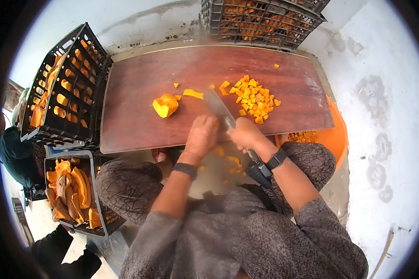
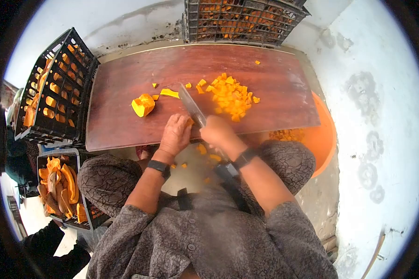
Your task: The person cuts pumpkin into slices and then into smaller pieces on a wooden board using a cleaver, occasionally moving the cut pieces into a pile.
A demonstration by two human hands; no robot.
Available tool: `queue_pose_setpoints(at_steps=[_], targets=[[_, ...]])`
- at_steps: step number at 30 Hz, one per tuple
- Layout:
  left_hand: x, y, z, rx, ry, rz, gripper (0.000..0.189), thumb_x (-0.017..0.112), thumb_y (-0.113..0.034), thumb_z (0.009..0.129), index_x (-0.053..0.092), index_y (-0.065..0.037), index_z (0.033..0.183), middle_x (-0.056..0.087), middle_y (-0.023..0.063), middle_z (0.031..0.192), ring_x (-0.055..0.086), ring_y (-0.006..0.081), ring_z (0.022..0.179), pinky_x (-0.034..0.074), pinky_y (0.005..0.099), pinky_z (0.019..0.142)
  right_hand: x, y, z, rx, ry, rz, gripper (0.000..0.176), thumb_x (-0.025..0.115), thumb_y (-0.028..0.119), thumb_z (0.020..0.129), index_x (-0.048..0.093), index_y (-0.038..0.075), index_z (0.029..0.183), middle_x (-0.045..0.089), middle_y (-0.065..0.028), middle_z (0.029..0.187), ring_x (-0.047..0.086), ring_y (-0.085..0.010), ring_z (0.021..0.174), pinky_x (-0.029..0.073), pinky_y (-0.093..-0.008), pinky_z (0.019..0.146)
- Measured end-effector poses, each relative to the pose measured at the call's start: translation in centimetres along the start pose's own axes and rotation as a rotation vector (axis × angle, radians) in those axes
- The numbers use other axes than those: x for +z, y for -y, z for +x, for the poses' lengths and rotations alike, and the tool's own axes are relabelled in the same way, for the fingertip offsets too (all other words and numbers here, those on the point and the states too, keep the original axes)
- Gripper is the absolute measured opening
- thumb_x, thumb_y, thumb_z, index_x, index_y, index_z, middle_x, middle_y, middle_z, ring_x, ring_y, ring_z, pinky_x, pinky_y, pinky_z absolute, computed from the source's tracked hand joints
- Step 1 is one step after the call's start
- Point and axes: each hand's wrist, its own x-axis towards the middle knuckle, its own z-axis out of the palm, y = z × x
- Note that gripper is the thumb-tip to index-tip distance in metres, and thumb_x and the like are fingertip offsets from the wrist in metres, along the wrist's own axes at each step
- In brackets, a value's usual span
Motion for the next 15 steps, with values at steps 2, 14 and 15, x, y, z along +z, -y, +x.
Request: queue_pose_setpoints(at_steps=[2,14,15], targets=[[-0.9,-0.4,0.1,0.044,0.017,0.02,0.032,0.063,0.001,0.076,0.058,-0.005,0.108,0.058,0.0178,0.099,0.056,0.0399,0.097,0.048,0.0468,0.087,0.1,-1.5,0.7,-0.009,-0.007,0.154,0.026,0.06,0.019,0.091,0.06,-0.005,0.083,0.064,-0.0185,0.067,0.064,-0.0263,0.051,0.05,-0.0394,0.045],[-0.5,-0.3,0.0,-0.03,0.0,0.042,0.032,0.064,0.001,0.078,0.058,-0.005,0.108,0.057,0.0178,0.102,0.055,0.0397,0.1,0.049,0.0462,0.085,-2.1,0.5,-4.2,-0.059,0.005,-0.067,0.034,0.058,0.024,0.095,0.062,-0.009,0.085,0.061,-0.0135,0.06,0.062,-0.0222,0.049,0.05,-0.0361,0.048],[-0.4,-0.2,0.0,-0.031,0.0,0.041,0.032,0.064,0.001,0.078,0.058,-0.005,0.108,0.057,0.0178,0.102,0.055,0.0397,0.1,0.049,0.0462,0.085,-1.9,0.3,-4.2,-0.057,0.006,-0.068,0.034,0.058,0.024,0.095,0.062,-0.009,0.085,0.061,-0.0135,0.06,0.062,-0.0222,0.049,0.05,-0.0361,0.048]])
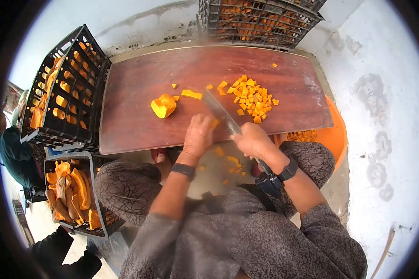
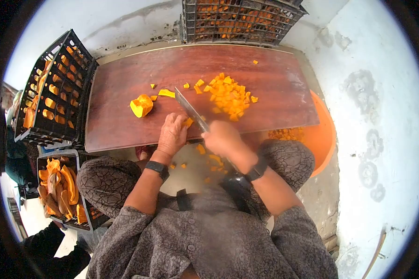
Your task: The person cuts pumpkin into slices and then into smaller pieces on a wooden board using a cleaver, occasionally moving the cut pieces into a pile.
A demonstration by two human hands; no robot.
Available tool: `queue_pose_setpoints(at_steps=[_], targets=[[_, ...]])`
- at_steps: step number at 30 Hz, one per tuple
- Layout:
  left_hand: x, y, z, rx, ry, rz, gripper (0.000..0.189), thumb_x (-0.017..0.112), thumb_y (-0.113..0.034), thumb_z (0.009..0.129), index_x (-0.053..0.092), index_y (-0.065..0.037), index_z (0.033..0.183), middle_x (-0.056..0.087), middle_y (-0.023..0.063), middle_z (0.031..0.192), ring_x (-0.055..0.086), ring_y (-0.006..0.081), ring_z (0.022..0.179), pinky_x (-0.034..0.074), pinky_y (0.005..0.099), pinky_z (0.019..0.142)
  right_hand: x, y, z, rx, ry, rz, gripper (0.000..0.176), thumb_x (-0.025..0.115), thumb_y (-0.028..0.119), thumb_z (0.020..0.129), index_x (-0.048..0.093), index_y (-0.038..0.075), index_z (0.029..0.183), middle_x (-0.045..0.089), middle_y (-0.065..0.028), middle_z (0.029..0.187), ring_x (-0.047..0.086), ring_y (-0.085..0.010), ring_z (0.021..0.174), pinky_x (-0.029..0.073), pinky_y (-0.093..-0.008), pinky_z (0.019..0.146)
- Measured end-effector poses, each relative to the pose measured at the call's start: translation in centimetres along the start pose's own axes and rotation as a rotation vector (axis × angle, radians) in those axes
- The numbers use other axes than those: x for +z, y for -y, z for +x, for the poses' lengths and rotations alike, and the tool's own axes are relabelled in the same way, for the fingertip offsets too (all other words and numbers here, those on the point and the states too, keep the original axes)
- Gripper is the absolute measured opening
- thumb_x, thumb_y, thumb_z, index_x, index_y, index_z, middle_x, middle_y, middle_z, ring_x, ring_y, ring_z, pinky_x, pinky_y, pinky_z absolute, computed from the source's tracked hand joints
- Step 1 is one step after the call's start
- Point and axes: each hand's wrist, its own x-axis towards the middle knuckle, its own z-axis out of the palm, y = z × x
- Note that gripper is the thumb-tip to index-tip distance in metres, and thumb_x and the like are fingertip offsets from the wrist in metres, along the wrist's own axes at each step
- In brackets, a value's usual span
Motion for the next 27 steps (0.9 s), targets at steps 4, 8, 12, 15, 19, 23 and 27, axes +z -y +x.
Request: queue_pose_setpoints(at_steps=[4,8,12,15,19,23,27], targets=[[0.2,-0.1,0.2,0.014,-0.029,-0.032,0.026,0.064,0.001,0.078,0.058,-0.004,0.103,0.057,0.0175,0.1,0.055,0.0397,0.098,0.049,0.046,0.084,0.8,-0.6,0.2,-0.08,-0.057,-0.17,0.038,0.059,0.025,0.095,0.064,-0.01,0.082,0.063,-0.0172,0.06,0.065,-0.0273,0.053,0.053,-0.0392,0.056],[0.2,-0.1,0.3,0.024,-0.049,-0.037,0.023,0.064,0.002,0.078,0.057,-0.004,0.1,0.057,0.0171,0.099,0.055,0.0392,0.096,0.049,0.0459,0.083,1.2,-0.8,0.4,-0.134,-0.101,-0.254,0.039,0.059,0.024,0.095,0.064,-0.011,0.079,0.063,-0.0197,0.059,0.067,-0.0324,0.057,0.054,-0.0418,0.062],[0.0,-0.1,0.4,0.02,-0.022,-0.027,0.024,0.064,0.002,0.078,0.058,-0.003,0.1,0.057,0.0169,0.098,0.055,0.0391,0.096,0.049,0.0459,0.083,1.0,0.4,0.6,-0.094,-0.046,-0.273,0.036,0.059,0.022,0.094,0.065,-0.011,0.08,0.063,-0.0213,0.06,0.068,-0.0344,0.059,0.054,-0.0431,0.063],[0.1,0.0,0.4,-0.01,-0.011,-0.05,0.024,0.065,0.002,0.077,0.059,-0.004,0.1,0.057,0.0166,0.096,0.056,0.039,0.095,0.05,0.0458,0.082,1.3,0.9,1.8,-0.055,-0.005,-0.349,0.021,0.06,0.015,0.086,0.071,-0.001,0.094,0.069,-0.0252,0.095,0.067,-0.0421,0.093,0.052,-0.0494,0.08],[0.3,0.3,0.3,0.004,-0.032,-0.098,0.022,0.064,0.002,0.077,0.062,-0.005,0.098,0.058,0.0161,0.093,0.056,0.0391,0.093,0.05,0.0462,0.081,2.4,1.1,2.9,-0.093,-0.03,-0.41,0.023,0.058,0.011,0.082,0.072,0.0,0.097,0.07,-0.0245,0.097,0.067,-0.0407,0.094,0.053,-0.048,0.081],[0.1,0.0,0.1,0.042,-0.017,-0.098,0.023,0.062,0.004,0.078,0.063,-0.005,0.099,0.06,0.0162,0.095,0.057,0.0395,0.095,0.051,0.0453,0.082,2.3,1.7,3.2,-0.033,-0.014,-0.317,0.023,0.057,0.008,0.084,0.069,-0.001,0.099,0.071,-0.0225,0.088,0.071,-0.0368,0.081,0.055,-0.0457,0.072],[-0.4,-0.4,-0.2,0.02,0.045,-0.065,0.024,0.06,0.004,0.079,0.062,-0.005,0.101,0.06,0.017,0.099,0.058,0.0398,0.097,0.052,0.0444,0.084,1.3,1.0,2.8,0.102,0.029,-0.051,0.021,0.057,0.011,0.088,0.066,-0.004,0.098,0.07,-0.0199,0.077,0.069,-0.0311,0.064,0.054,-0.0422,0.06]])
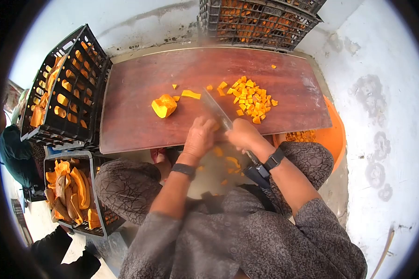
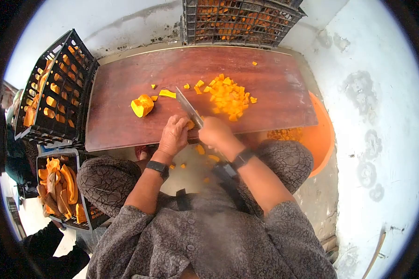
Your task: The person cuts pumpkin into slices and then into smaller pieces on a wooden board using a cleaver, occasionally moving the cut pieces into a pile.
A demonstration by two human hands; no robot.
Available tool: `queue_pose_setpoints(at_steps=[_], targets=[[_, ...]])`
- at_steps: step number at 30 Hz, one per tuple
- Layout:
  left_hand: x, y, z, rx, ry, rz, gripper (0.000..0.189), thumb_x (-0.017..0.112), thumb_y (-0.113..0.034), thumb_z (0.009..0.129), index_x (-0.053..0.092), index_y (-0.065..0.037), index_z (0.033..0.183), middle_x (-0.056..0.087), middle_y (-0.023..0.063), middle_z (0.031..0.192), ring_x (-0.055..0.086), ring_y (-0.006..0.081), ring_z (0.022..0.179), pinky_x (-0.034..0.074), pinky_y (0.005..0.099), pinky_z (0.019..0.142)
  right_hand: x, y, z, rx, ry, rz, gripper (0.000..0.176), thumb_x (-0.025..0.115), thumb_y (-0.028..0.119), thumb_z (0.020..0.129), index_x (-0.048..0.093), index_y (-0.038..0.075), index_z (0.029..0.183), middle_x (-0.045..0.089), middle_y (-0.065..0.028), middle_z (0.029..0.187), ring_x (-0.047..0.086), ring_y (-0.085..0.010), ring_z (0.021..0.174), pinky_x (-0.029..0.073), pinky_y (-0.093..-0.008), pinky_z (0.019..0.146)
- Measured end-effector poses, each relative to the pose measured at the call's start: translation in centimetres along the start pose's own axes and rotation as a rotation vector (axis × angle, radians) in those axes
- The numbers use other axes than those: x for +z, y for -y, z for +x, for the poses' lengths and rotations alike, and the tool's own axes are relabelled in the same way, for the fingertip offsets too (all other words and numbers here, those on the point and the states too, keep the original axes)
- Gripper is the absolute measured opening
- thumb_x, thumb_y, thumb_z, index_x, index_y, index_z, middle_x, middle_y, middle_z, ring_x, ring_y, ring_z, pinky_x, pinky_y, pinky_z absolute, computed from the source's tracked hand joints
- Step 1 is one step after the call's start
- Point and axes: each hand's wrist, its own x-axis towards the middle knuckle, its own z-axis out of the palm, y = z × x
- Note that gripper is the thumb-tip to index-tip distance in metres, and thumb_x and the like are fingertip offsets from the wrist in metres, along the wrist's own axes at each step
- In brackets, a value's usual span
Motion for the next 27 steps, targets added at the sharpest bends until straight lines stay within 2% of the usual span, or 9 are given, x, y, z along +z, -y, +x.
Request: queue_pose_setpoints(at_steps=[2,3,6,8,9,11,20,27], targets=[[0.4,0.5,-0.3,0.039,-0.075,-0.031,0.026,0.06,0.004,0.079,0.061,-0.005,0.104,0.06,0.0176,0.101,0.058,0.0397,0.098,0.052,0.0449,0.084,0.6,-1.5,0.9,-0.04,-0.045,0.089,0.024,0.059,0.017,0.092,0.064,-0.005,0.097,0.067,-0.0174,0.07,0.066,-0.0263,0.054,0.052,-0.0392,0.053],[0.4,0.5,-0.3,0.039,-0.076,-0.031,0.026,0.06,0.004,0.079,0.061,-0.005,0.104,0.06,0.0176,0.101,0.058,0.0397,0.098,0.052,0.0449,0.084,0.6,-1.5,0.5,-0.04,-0.045,0.088,0.024,0.059,0.017,0.092,0.064,-0.005,0.097,0.067,-0.0174,0.07,0.066,-0.0263,0.054,0.052,-0.0392,0.053],[0.5,0.4,-0.5,0.01,-0.108,-0.004,0.029,0.06,0.004,0.078,0.06,-0.005,0.105,0.059,0.0177,0.104,0.057,0.0391,0.098,0.051,0.0454,0.083,0.2,-1.3,-0.8,-0.038,-0.087,0.131,0.03,0.061,0.024,0.093,0.065,-0.005,0.093,0.066,-0.019,0.068,0.067,-0.0283,0.055,0.052,-0.0405,0.055],[0.5,0.4,-0.5,0.037,-0.136,0.097,0.028,0.061,0.003,0.078,0.059,-0.005,0.105,0.058,0.017,0.102,0.056,0.0385,0.097,0.05,0.0458,0.083,-0.4,-1.1,-1.8,-0.083,-0.053,0.08,0.031,0.062,0.025,0.092,0.067,-0.005,0.089,0.068,-0.0229,0.074,0.069,-0.0346,0.065,0.054,-0.044,0.064],[0.7,0.4,-0.4,0.04,-0.137,0.094,0.028,0.061,0.003,0.078,0.059,-0.005,0.105,0.058,0.017,0.102,0.056,0.0385,0.097,0.05,0.0458,0.083,-0.3,-1.3,-2.0,-0.081,-0.056,0.081,0.031,0.062,0.025,0.092,0.067,-0.005,0.089,0.068,-0.0229,0.074,0.069,-0.0346,0.065,0.054,-0.044,0.064],[0.8,0.8,-0.3,0.036,-0.176,0.081,0.03,0.062,0.002,0.074,0.061,-0.007,0.102,0.058,0.0172,0.1,0.056,0.0386,0.097,0.05,0.0454,0.083,0.0,-1.5,-2.4,-0.223,-0.125,-0.075,0.039,0.059,0.022,0.094,0.063,-0.012,0.077,0.062,-0.0174,0.058,0.063,-0.0265,0.048,0.052,-0.0379,0.049],[0.8,0.9,-0.4,-0.008,-0.141,0.071,0.025,0.061,0.002,0.074,0.06,-0.007,0.098,0.057,0.0171,0.096,0.056,0.039,0.094,0.05,0.0464,0.08,0.6,-1.8,-2.8,-0.253,-0.135,-0.186,0.039,0.057,0.021,0.094,0.065,-0.013,0.077,0.062,-0.0193,0.056,0.065,-0.0321,0.05,0.054,-0.0434,0.055],[0.6,0.7,-0.1,-0.013,-0.141,0.026,0.021,0.062,0.003,0.077,0.057,-0.004,0.096,0.056,0.0173,0.093,0.056,0.0398,0.092,0.049,0.0471,0.08,0.4,-0.5,-2.1,-0.203,-0.041,-0.211,0.039,0.056,0.021,0.094,0.065,-0.01,0.074,0.062,-0.0199,0.056,0.065,-0.0319,0.05,0.053,-0.0429,0.055]])
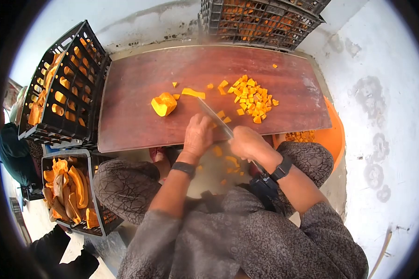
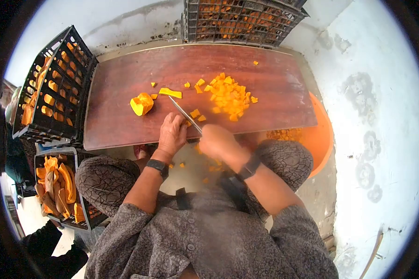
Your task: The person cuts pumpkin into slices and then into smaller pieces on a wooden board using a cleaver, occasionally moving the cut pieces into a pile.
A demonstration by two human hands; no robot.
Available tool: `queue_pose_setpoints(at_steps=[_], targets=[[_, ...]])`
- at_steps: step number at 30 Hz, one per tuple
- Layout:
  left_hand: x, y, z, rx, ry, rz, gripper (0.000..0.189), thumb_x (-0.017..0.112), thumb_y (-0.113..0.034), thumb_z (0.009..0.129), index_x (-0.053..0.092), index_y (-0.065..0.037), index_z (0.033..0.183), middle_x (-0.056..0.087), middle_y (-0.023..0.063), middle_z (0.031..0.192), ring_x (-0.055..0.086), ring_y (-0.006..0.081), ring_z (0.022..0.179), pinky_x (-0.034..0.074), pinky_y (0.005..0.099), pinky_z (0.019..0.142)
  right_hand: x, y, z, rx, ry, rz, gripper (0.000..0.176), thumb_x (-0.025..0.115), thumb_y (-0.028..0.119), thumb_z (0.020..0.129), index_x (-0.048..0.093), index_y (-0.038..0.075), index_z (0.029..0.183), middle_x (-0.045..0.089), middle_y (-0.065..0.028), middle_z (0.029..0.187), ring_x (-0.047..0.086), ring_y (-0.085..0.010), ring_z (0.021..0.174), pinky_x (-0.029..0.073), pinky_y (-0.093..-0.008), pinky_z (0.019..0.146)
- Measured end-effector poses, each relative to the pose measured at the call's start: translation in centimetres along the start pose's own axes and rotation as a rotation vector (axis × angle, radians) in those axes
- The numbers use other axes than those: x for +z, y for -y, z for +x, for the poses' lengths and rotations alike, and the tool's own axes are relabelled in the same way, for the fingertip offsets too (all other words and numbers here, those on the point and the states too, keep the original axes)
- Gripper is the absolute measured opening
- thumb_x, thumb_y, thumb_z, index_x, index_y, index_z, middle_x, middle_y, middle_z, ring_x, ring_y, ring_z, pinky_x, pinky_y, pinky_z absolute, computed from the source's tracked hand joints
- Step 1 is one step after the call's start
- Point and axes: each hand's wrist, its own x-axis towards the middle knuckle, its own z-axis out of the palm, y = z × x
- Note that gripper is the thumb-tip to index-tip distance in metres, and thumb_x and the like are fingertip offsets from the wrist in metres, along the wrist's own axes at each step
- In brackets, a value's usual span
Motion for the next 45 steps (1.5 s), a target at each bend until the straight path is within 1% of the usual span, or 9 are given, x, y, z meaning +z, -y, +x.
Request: queue_pose_setpoints(at_steps=[2,3,12,15,17,28,33,37,45], targets=[[0.0,0.0,0.1,-0.005,-0.005,-0.028,0.018,0.062,0.002,0.077,0.057,-0.003,0.093,0.056,0.0167,0.091,0.057,0.0391,0.089,0.049,0.0464,0.078,-1.0,1.4,0.2,0.164,0.156,-0.022,0.02,0.057,0.011,0.085,0.071,-0.002,0.091,0.07,-0.0235,0.084,0.069,-0.0396,0.088,0.053,-0.0473,0.078],[0.1,0.0,0.1,-0.004,-0.004,-0.029,0.018,0.062,0.002,0.077,0.057,-0.003,0.093,0.056,0.0167,0.091,0.057,0.0391,0.089,0.049,0.0464,0.078,-1.0,1.7,0.6,0.165,0.156,-0.02,0.02,0.057,0.011,0.085,0.071,-0.002,0.091,0.07,-0.0235,0.084,0.069,-0.0396,0.088,0.053,-0.0473,0.078],[0.2,0.1,0.0,-0.014,-0.028,-0.041,0.018,0.063,0.002,0.078,0.059,-0.004,0.094,0.059,0.0155,0.092,0.06,0.0381,0.089,0.051,0.0459,0.077,1.6,0.2,3.1,0.088,-0.007,0.008,0.02,0.057,0.013,0.086,0.069,-0.003,0.088,0.07,-0.0206,0.075,0.071,-0.0334,0.068,0.056,-0.0433,0.069],[0.2,0.1,-0.2,-0.045,-0.007,-0.016,0.018,0.06,0.002,0.082,0.06,-0.004,0.098,0.06,0.0161,0.095,0.06,0.0386,0.091,0.051,0.0448,0.078,1.5,-1.8,3.0,0.198,0.005,0.435,0.025,0.059,0.019,0.091,0.066,-0.004,0.086,0.067,-0.0191,0.069,0.069,-0.0305,0.059,0.055,-0.0425,0.061],[0.2,0.0,-0.1,-0.055,-0.098,-0.074,0.017,0.057,0.003,0.088,0.06,-0.003,0.103,0.06,0.0167,0.096,0.062,0.0368,0.093,0.052,0.0427,0.079,1.5,-2.6,2.6,0.083,-0.089,0.367,0.028,0.059,0.018,0.092,0.061,-0.01,0.086,0.059,-0.0129,0.059,0.06,-0.0224,0.046,0.048,-0.0367,0.043],[-0.8,3.9,1.7,-0.235,-0.507,-0.142,0.01,0.054,0.001,0.097,0.06,0.0,0.105,0.063,0.0151,0.096,0.062,0.0217,0.086,0.051,0.0322,0.08,1.3,-2.7,-0.2,0.029,0.121,0.42,0.035,0.059,0.021,0.093,0.059,-0.008,0.075,0.056,-0.0108,0.055,0.055,-0.0191,0.043,0.046,-0.0349,0.042],[-1.9,3.6,3.7,-0.136,-0.326,0.1,0.033,0.055,0.01,0.082,0.061,-0.001,0.113,0.061,0.0191,0.117,0.059,0.0381,0.109,0.049,0.0437,0.094,0.0,-3.4,-0.6,0.162,-0.055,0.204,0.035,0.06,0.025,0.094,0.064,-0.005,0.077,0.062,-0.0142,0.059,0.062,-0.0251,0.049,0.05,-0.0397,0.052],[-1.0,4.0,6.1,0.063,-0.051,0.345,0.046,0.061,0.006,0.073,0.063,-0.008,0.117,0.057,0.0145,0.131,0.048,0.0358,0.129,0.039,0.0489,0.106,-0.3,-4.5,-0.8,0.19,-0.027,0.347,0.037,0.059,0.024,0.095,0.061,-0.008,0.076,0.06,-0.0125,0.056,0.059,-0.0204,0.046,0.049,-0.0346,0.046],[0.1,4.2,6.5,-0.061,0.148,0.445,0.04,0.064,-0.002,0.077,0.066,-0.011,0.116,0.059,0.0099,0.121,0.051,0.0326,0.121,0.04,0.0482,0.097,0.8,-6.1,-0.3,0.205,-0.037,0.419,0.036,0.06,0.023,0.094,0.06,-0.006,0.073,0.059,-0.0119,0.055,0.058,-0.0197,0.045,0.049,-0.0343,0.045]])
